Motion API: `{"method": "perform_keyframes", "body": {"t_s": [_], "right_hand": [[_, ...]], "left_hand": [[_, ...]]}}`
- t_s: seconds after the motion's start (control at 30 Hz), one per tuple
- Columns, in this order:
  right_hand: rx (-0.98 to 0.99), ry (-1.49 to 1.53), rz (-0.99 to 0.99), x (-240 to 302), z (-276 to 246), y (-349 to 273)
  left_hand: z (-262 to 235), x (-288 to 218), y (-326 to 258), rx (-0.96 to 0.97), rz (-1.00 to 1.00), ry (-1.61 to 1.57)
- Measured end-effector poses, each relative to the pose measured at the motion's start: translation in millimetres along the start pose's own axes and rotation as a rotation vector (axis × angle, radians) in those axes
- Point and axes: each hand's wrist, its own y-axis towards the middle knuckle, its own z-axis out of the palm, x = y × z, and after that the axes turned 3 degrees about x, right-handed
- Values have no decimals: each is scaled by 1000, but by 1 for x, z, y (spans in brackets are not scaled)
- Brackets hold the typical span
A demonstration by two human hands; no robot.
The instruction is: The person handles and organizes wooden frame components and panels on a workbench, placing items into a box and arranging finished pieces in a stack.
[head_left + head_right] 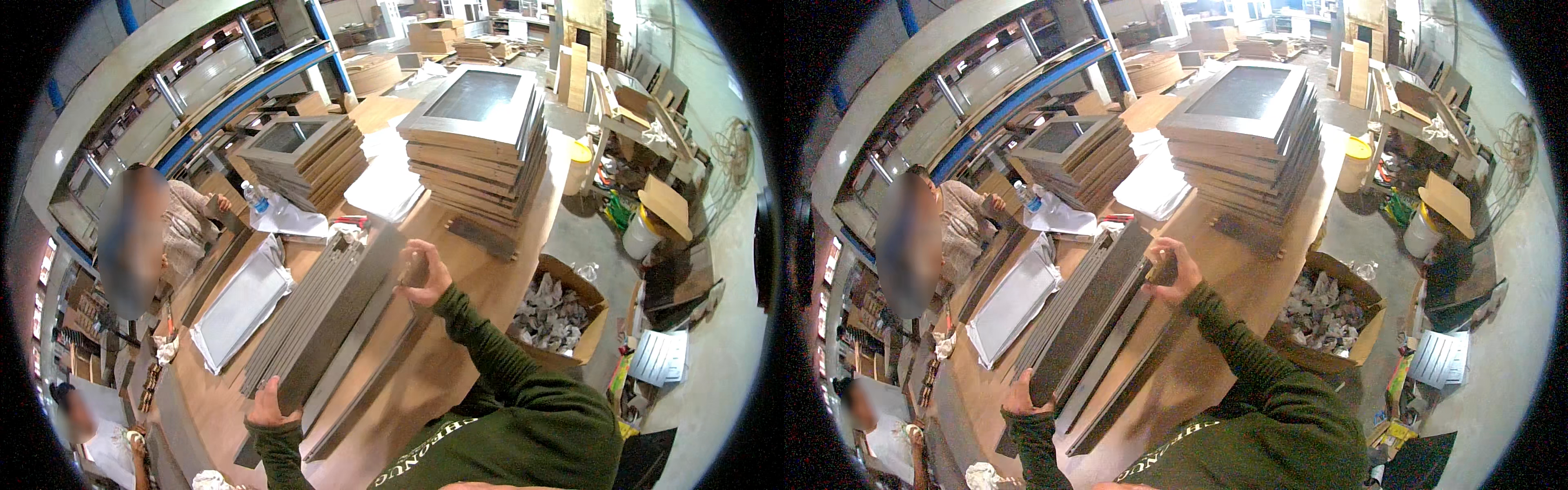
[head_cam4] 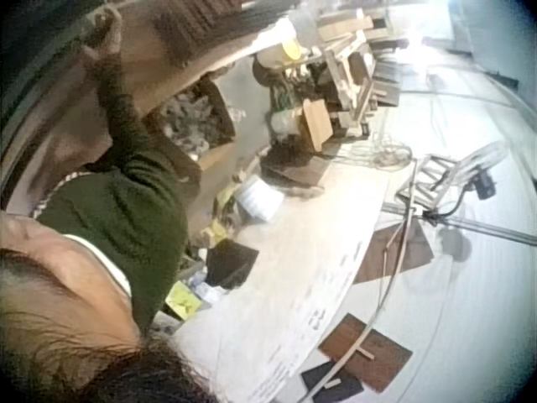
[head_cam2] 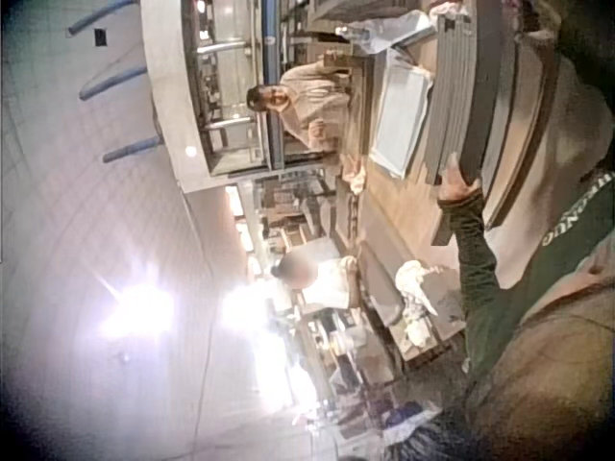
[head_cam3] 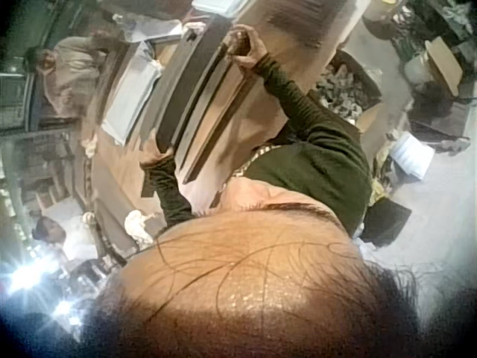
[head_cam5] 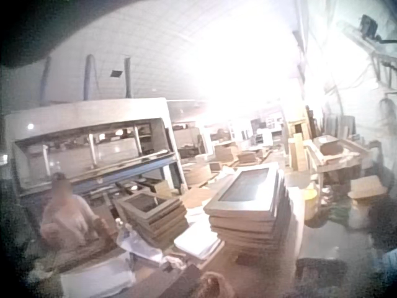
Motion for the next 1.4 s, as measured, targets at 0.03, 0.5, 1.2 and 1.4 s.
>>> {"method": "perform_keyframes", "body": {"t_s": [0.03, 0.5, 1.2, 1.4], "right_hand": [[36, 12, -12, 1, 2, 3], [-30, 4, -75, -25, 19, -1], [-54, 98, -62, -38, 20, -7], [-53, -87, -159, -33, 17, -1]], "left_hand": [[-6, -1, -3, 38, -23, 7], [-6, 11, -43, 306, -259, -127], [21, 6, -43, 505, -241, -129], [32, 13, -50, 449, -195, -67]]}}
